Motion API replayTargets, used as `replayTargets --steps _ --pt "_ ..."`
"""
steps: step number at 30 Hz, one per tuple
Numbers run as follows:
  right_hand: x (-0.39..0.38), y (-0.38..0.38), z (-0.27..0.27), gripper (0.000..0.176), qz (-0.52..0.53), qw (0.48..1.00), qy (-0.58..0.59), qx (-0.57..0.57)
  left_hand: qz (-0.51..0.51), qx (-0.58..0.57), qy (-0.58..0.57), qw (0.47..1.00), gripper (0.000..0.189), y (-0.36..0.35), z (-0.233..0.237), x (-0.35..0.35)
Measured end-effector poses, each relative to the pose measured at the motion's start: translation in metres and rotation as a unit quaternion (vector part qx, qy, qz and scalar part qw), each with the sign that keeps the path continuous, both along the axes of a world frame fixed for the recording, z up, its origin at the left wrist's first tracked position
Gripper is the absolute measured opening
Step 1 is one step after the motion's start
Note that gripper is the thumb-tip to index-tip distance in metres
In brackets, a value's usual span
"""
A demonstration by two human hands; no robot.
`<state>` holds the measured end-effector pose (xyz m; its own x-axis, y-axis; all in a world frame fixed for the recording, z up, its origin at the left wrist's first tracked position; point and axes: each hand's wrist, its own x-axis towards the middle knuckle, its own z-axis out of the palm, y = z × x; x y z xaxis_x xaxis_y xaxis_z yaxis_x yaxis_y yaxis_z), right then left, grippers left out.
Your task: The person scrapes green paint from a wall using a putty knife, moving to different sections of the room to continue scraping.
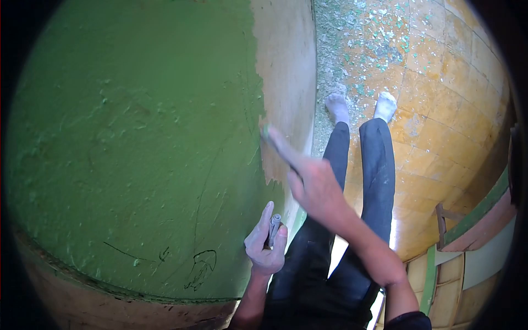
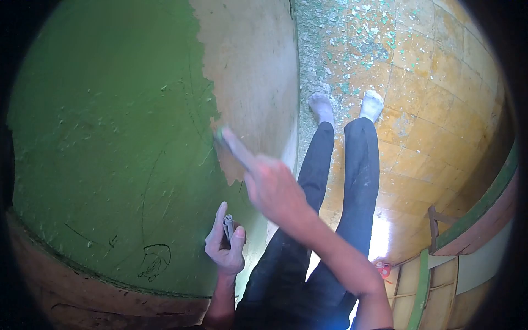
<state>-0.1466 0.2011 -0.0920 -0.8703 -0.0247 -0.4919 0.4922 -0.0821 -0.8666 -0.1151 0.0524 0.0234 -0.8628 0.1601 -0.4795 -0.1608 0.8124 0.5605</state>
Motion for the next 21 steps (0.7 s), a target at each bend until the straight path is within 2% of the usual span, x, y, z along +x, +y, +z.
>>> replayTargets --steps 2,8,13,15,17,21 --pt "-0.025 0.021 -0.010 0.076 0.022 1.000 -0.017 0.005 0.013 0.008 -0.008 1.000 0.055 0.000 -0.002 0.001" --pt "-0.003 0.007 -0.002 0.074 0.020 0.999 -0.011 -0.024 0.041 -0.009 -0.016 0.999 0.055 0.013 -0.001 -0.005" --pt "-0.050 0.037 -0.010 0.074 -0.009 0.999 -0.025 -0.032 0.018 -0.020 -0.017 1.000 0.055 0.012 -0.002 -0.008" --pt "-0.001 0.008 -0.002 0.074 0.007 0.999 -0.024 -0.043 0.031 -0.024 -0.027 0.999 0.054 0.019 0.002 -0.010" --pt "0.009 0.000 -0.004 0.074 0.004 0.999 -0.005 -0.031 0.011 -0.016 -0.025 0.999 0.054 0.018 -0.001 -0.014" --pt "-0.037 0.028 -0.022 0.075 -0.018 1.000 0.013 0.001 0.017 -0.010 -0.024 1.000 0.053 0.012 -0.005 -0.010"
